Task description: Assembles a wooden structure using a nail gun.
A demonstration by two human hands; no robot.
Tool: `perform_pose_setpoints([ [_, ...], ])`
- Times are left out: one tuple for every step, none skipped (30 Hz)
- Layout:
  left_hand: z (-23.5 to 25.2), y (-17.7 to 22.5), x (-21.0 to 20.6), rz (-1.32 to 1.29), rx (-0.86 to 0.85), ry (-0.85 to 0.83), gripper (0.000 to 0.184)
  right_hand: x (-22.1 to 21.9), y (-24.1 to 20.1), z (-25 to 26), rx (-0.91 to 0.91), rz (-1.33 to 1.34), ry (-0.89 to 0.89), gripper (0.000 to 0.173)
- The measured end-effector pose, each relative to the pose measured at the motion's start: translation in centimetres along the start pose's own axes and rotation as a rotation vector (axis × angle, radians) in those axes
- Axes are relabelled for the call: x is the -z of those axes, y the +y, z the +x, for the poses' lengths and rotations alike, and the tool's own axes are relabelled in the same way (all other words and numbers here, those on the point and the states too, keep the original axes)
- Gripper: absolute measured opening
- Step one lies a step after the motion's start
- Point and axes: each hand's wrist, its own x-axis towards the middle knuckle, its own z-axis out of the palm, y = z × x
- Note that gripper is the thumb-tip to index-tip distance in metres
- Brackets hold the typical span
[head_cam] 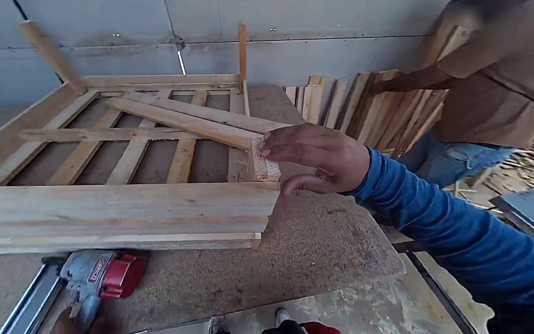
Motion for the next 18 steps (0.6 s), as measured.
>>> perform_pose_setpoints([
  [-0.5,-0.2,0.5,0.001,0.013,0.058,0.09,-0.2,0.4,0.3,0.035,0.023,0.014,0.051],
  [-1.3,-0.2,1.3,-0.02,-0.006,0.143,0.093,-0.4,0.8,0.6,0.065,0.054,0.018,0.049],
  [-2.5,0.6,2.8,-0.066,-0.076,0.266,0.089,-0.6,1.2,0.9,0.091,0.093,0.022,0.049],
  [-3.9,2.4,5.2,-0.141,-0.203,0.425,0.08,-0.7,1.6,1.1,0.111,0.143,0.029,0.048],
  [-5.2,5.2,8.0,-0.223,-0.356,0.582,0.071,-0.8,1.9,1.2,0.122,0.185,0.032,0.047],
  [-6.3,8.2,10.6,-0.296,-0.504,0.71,0.063,-0.8,2.1,1.3,0.127,0.217,0.03,0.047],
  [-7.0,11.1,12.9,-0.35,-0.621,0.788,0.058,-0.9,2.3,1.3,0.131,0.244,0.028,0.046],
  [-7.6,13.9,14.8,-0.382,-0.711,0.831,0.056,-1.0,2.5,1.3,0.135,0.26,0.023,0.046],
  [-7.7,16.6,16.5,-0.391,-0.787,0.844,0.056,-1.0,2.5,1.3,0.137,0.271,0.018,0.045],
  [-7.6,19.4,18.0,-0.381,-0.86,0.831,0.058,-1.0,2.5,1.4,0.137,0.272,0.016,0.044],
  [-7.2,22.0,19.2,-0.342,-0.929,0.795,0.062,-0.9,2.5,1.4,0.134,0.268,0.017,0.044],
  [-6.7,24.4,20.2,-0.297,-1.0,0.749,0.065,-0.9,2.5,1.4,0.13,0.268,0.017,0.043],
  [-6.1,26.6,20.8,-0.256,-1.064,0.691,0.068,-0.9,2.5,1.4,0.126,0.275,0.019,0.043],
  [-5.4,28.3,21.1,-0.237,-1.117,0.637,0.07,-0.9,2.5,1.4,0.121,0.287,0.028,0.041],
  [-4.6,29.4,21.0,-0.251,-1.164,0.607,0.069,-0.9,2.5,1.4,0.117,0.3,0.036,0.041],
  [-3.9,30.0,20.8,-0.3,-1.202,0.594,0.064,-0.9,2.6,1.4,0.111,0.313,0.039,0.04],
  [-3.5,30.2,20.8,-0.337,-1.22,0.584,0.06,-0.9,2.6,1.5,0.1,0.328,0.038,0.04],
  [-3.3,30.3,20.9,-0.356,-1.226,0.577,0.057,-0.8,2.7,1.6,0.093,0.346,0.033,0.04],
])
